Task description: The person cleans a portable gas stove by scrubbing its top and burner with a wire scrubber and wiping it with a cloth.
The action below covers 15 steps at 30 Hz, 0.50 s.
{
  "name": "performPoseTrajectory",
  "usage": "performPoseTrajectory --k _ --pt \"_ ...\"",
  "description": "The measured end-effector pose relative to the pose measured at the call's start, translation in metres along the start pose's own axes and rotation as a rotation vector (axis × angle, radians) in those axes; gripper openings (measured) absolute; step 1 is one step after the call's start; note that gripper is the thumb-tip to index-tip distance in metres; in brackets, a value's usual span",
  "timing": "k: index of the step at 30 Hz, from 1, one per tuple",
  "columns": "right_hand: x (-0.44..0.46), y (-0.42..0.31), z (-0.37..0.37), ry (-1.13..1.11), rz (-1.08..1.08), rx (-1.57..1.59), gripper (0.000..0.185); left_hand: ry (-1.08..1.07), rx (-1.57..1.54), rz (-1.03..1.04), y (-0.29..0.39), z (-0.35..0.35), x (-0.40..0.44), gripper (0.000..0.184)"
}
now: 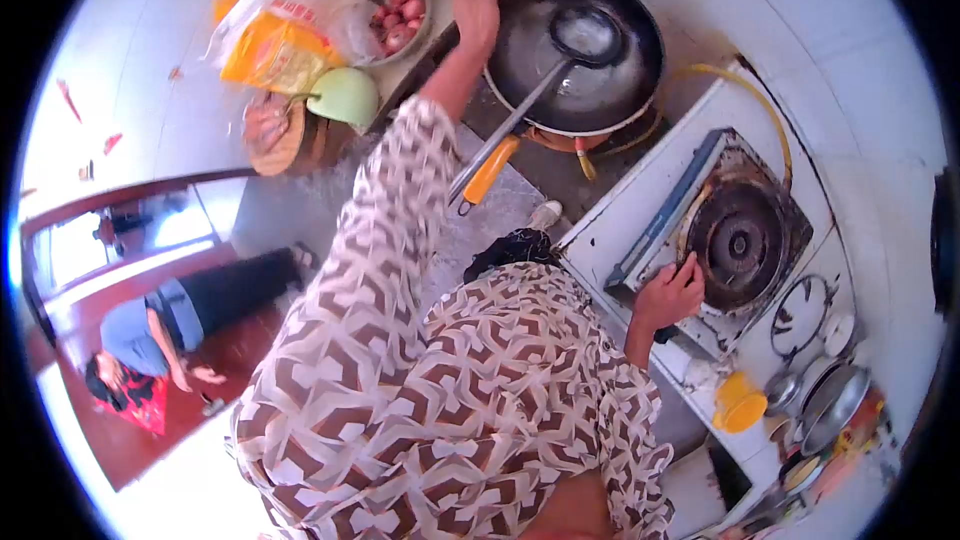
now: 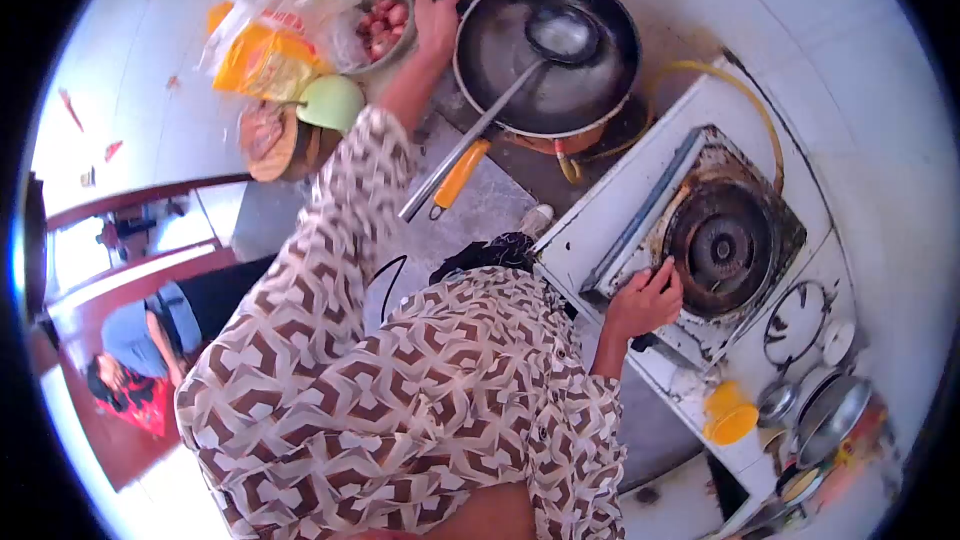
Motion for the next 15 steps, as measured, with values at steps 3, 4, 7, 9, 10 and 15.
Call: performPoseTrajectory --k 3,4,7,9,10,15 --pt "0.003 -0.001 0.006 -0.001 -0.031 0.004 0.042 0.067 0.119 -0.359 -0.021 -0.019 0.047 0.077" --pt "0.004 -0.003 0.006 -0.004 -0.035 0.007 0.042 0.042 0.133 -0.450 -0.026 -0.023 0.060 0.074" --pt "-0.002 0.005 0.013 -0.016 -0.054 0.051 0.044 -0.090 0.245 -0.243 0.017 -0.014 0.043 0.069" --pt "-0.007 0.011 0.014 0.007 -0.064 0.051 0.047 -0.258 0.217 0.105 0.070 0.022 -0.029 0.064" --pt "-0.004 0.009 0.006 0.028 -0.048 0.056 0.047 -0.380 0.188 0.177 0.079 0.052 -0.072 0.062" --pt "0.002 0.011 0.004 0.038 -0.015 0.074 0.047 -0.912 0.075 0.484 0.084 0.146 -0.281 0.048"
Point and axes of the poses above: each hand's wrist, its own x-axis towards the middle knuckle, its own z-axis out of the palm, y = z × x, the point moved 7 cm from there along x, towards the middle knuckle, and after that the axes turned 11 degrees about -z, right-handed, at the moved point
